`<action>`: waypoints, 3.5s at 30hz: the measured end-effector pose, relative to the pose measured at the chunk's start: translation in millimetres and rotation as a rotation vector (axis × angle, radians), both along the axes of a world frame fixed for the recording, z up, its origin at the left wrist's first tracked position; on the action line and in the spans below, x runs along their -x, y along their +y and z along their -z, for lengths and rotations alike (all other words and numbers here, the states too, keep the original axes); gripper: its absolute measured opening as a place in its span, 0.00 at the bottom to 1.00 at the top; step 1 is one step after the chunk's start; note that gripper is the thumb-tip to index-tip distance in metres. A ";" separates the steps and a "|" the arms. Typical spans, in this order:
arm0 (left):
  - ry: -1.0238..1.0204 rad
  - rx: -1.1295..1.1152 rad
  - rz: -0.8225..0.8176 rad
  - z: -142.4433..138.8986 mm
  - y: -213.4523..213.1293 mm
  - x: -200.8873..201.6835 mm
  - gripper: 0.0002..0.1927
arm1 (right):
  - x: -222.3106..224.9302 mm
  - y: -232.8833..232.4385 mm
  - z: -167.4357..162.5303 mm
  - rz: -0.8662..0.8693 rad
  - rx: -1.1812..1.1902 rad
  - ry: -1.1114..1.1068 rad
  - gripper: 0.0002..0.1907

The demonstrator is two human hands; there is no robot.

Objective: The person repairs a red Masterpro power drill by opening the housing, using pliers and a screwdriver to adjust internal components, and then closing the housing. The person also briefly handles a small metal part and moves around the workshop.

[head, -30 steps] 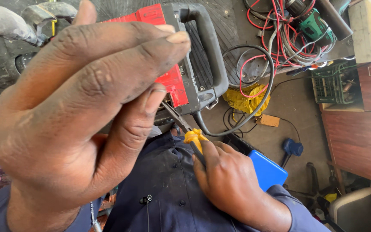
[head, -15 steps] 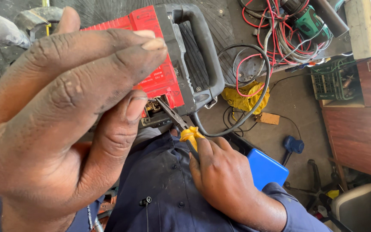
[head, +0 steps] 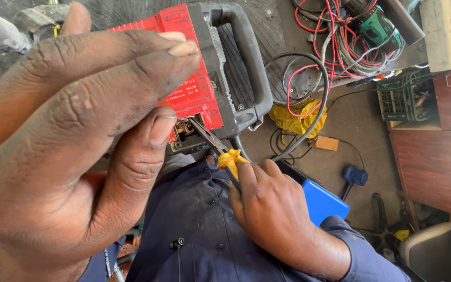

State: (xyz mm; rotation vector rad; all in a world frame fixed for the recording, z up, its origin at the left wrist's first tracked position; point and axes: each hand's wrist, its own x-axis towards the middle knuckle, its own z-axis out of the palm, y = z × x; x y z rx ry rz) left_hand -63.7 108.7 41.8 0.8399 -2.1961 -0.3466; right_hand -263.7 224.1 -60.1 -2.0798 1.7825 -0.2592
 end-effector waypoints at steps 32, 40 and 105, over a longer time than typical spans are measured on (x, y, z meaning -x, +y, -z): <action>0.080 -0.080 0.075 -15.5 -8.1 -4.8 0.12 | -37.9 15.3 3.7 -0.132 0.100 0.039 0.15; 0.052 -0.035 0.087 -13.1 -5.4 -8.8 0.12 | -33.0 17.5 1.7 -0.137 0.169 -0.037 0.19; -0.018 -0.212 -0.686 164.4 46.9 15.2 0.14 | -10.0 -173.7 -84.0 -0.861 0.376 -0.808 0.13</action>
